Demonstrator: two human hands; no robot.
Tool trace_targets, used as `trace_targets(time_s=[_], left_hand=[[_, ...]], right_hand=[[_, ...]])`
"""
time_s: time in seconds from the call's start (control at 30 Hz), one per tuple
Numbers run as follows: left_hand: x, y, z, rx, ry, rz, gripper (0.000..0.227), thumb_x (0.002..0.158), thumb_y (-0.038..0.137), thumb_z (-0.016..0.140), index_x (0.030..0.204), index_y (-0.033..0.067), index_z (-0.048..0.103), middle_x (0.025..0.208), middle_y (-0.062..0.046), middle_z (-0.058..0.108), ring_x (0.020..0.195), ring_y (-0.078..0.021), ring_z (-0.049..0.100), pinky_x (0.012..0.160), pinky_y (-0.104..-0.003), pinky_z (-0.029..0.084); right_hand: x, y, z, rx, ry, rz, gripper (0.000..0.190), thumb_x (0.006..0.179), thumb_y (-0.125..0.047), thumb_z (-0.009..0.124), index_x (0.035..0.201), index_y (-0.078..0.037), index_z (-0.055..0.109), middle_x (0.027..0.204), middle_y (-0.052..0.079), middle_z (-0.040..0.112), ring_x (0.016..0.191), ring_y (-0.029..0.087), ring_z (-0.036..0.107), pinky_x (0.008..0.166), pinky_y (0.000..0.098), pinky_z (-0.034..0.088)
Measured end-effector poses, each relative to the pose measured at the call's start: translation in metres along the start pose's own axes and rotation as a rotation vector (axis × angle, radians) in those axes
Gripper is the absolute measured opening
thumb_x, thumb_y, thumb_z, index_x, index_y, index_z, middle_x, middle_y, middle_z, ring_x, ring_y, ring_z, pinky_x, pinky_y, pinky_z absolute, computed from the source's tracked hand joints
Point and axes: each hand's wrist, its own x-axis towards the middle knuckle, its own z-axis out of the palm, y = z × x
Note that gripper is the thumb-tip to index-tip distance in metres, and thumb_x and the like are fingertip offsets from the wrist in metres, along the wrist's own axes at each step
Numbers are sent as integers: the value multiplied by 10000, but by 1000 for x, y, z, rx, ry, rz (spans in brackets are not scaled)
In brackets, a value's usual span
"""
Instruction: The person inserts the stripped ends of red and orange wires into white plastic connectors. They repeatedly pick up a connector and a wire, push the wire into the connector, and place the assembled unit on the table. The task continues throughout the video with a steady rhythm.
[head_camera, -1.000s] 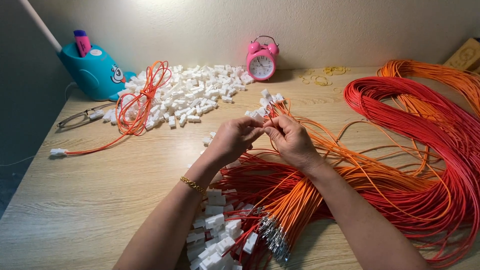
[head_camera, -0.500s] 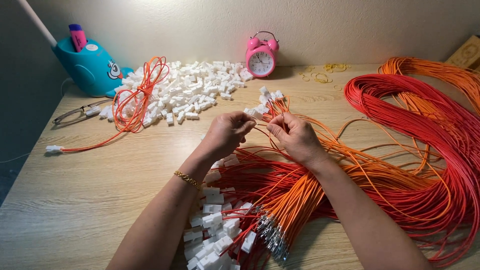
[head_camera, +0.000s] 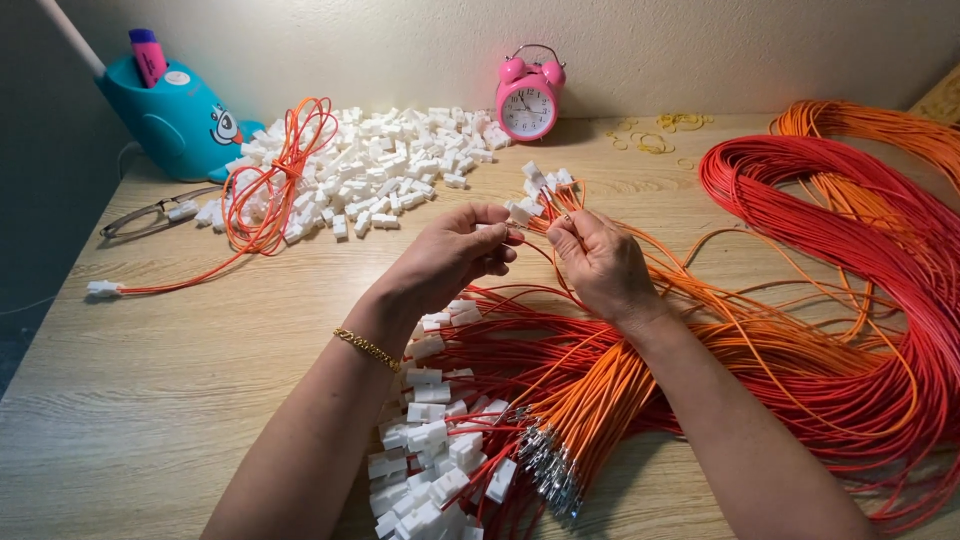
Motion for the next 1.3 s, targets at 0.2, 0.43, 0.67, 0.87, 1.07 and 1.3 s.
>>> trace_targets(time_s=[0.2,0.43,0.67,0.87,1.07,1.3], left_hand=[[-7,11,9,-73,30,8,272,906,22,633,1156,-70,577,1008,-177,676,865,-228,708,770,-314,623],[-10,12,3,-135,18,-47,298,947,15,540,1228,-81,563,1017,-186,657,906,-242,704,823,-356,621],[-9,10,3,-175,51,-32,341,954,-12,505,1279,-113,520,1039,-206,624,925,-271,695,844,-387,619],[-6,7,-1,-198,51,-42,348,954,-17,499,1289,-109,518,1049,-219,623,913,-297,701,840,-412,621],[-5,9,-3,-192,68,-48,348,950,-12,511,1286,-103,521,1057,-229,632,913,-312,704,834,-421,623],[1,4,-6,-45,118,6,311,937,-8,550,1241,-65,582,1035,-196,642,877,-314,711,810,-434,626]], right_hand=[[1,-18,-2,99,-6,-59,101,964,-197,639,982,-116,698,821,157,654,880,372,662,748,428,521],[1,-1,3,153,-34,110,136,969,-215,634,938,-95,689,717,147,627,726,268,641,708,402,501],[1,-5,-3,186,-32,185,160,961,-221,628,871,-102,686,620,90,581,641,162,563,640,329,483],[2,-8,-6,127,-31,181,174,949,-222,631,834,-104,686,578,122,560,581,212,542,602,357,475],[3,-2,-4,117,-18,151,165,920,-189,658,795,-84,679,545,122,508,555,213,508,570,355,456],[2,0,-3,105,-1,133,144,896,-185,683,787,-93,686,521,105,490,547,205,506,568,348,458]])
